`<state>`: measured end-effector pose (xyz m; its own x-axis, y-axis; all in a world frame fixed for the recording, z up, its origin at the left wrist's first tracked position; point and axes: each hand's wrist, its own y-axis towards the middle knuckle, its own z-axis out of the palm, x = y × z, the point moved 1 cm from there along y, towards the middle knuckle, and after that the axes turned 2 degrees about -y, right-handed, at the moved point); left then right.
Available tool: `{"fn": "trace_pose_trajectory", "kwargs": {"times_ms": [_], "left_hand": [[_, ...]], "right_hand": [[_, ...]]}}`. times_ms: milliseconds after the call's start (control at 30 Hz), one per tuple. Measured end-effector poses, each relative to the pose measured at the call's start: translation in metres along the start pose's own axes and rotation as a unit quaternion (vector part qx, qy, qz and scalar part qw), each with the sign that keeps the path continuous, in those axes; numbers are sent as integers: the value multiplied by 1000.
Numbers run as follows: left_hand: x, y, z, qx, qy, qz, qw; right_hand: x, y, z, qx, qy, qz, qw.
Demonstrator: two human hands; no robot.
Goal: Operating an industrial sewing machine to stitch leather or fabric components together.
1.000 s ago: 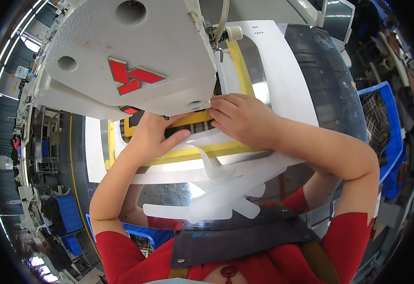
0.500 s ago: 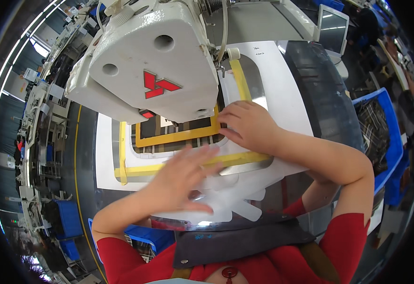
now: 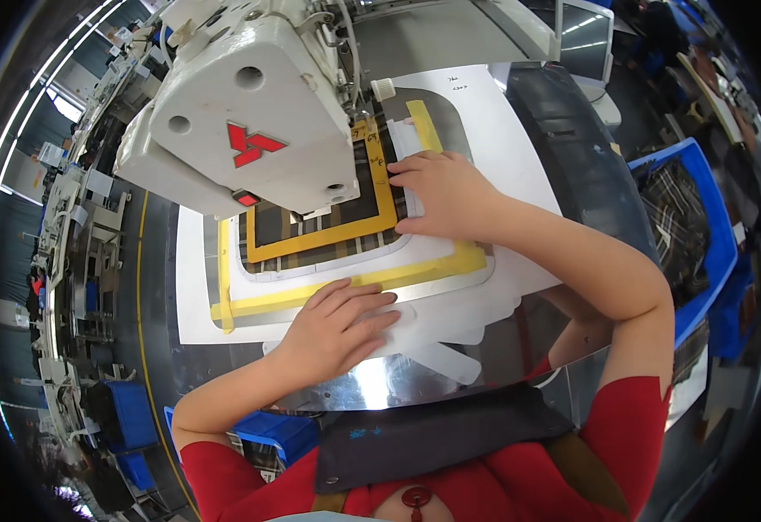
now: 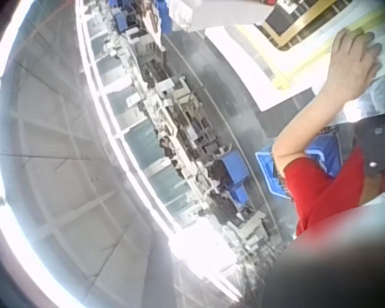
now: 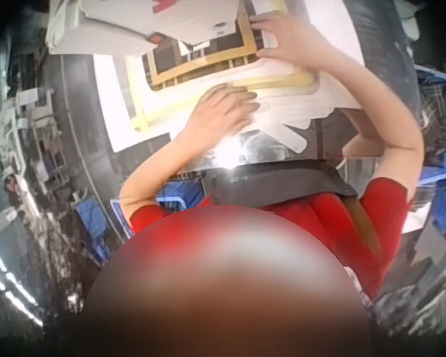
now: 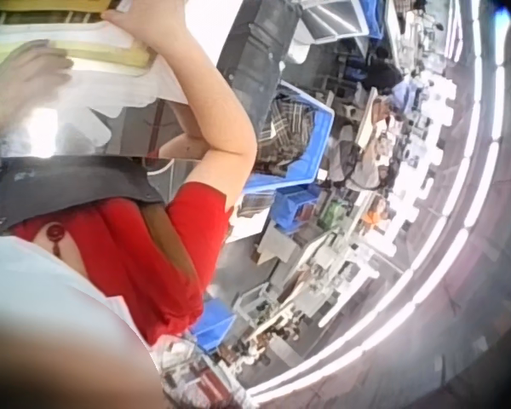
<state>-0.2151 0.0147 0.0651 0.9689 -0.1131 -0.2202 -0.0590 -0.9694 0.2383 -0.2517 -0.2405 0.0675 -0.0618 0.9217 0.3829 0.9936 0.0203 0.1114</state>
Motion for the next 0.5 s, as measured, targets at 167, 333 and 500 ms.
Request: {"fn": "trace_pose_trajectory", "kwargs": {"times_ms": [167,333,500], "left_hand": [[-19,-28,-22,71,-93,10,993],[2,-37,-38,37,-41,4,998],[7,-52,-46,-1,-52,40,998]], "right_hand": [[13,-8,-25,35,20,37,998],[16,-17,-36,17,23,57,998],[9,-30,-50,9,47,86,995]]}}
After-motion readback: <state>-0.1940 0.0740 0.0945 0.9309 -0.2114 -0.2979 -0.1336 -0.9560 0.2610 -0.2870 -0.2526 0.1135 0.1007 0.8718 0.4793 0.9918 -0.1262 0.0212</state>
